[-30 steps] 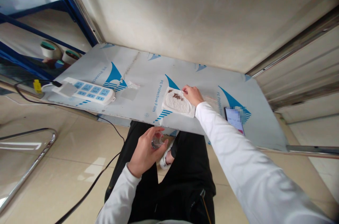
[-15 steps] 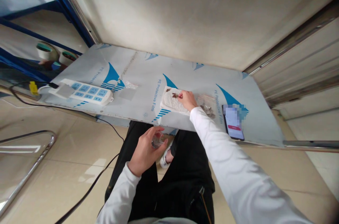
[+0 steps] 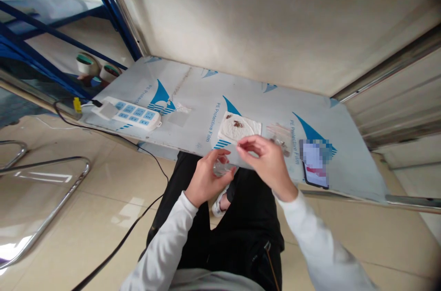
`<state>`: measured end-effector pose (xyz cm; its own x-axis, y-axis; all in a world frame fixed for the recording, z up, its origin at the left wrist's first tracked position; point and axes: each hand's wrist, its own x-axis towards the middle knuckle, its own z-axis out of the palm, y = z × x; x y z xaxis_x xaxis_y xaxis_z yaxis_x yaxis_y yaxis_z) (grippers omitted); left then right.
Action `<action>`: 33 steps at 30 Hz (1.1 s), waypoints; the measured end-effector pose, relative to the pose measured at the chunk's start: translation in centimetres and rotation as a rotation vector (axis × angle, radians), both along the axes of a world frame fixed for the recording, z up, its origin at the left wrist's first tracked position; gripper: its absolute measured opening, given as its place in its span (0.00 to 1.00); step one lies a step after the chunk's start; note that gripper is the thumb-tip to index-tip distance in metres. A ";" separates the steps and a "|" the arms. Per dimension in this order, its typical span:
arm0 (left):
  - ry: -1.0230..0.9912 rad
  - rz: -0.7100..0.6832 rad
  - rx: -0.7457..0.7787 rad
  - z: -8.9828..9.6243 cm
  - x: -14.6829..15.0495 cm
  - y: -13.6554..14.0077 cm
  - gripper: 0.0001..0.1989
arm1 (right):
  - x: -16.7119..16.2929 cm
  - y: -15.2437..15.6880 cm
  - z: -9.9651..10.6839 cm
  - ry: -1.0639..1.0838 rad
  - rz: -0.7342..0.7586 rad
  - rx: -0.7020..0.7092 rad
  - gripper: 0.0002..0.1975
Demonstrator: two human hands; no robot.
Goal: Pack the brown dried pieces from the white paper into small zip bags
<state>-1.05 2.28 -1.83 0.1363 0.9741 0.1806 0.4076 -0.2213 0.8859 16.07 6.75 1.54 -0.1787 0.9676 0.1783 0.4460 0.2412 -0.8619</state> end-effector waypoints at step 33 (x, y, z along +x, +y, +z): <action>-0.043 0.022 0.055 0.0 0.5 -0.7 0.20 | 1.9 11.7 -8.3 -0.594 -0.122 0.005 0.13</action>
<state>-0.52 1.61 -1.81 0.1063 0.9651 0.2395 0.3745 -0.2620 0.8894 17.93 18.43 -6.80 -0.1366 0.9868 0.0870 0.8752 0.1613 -0.4561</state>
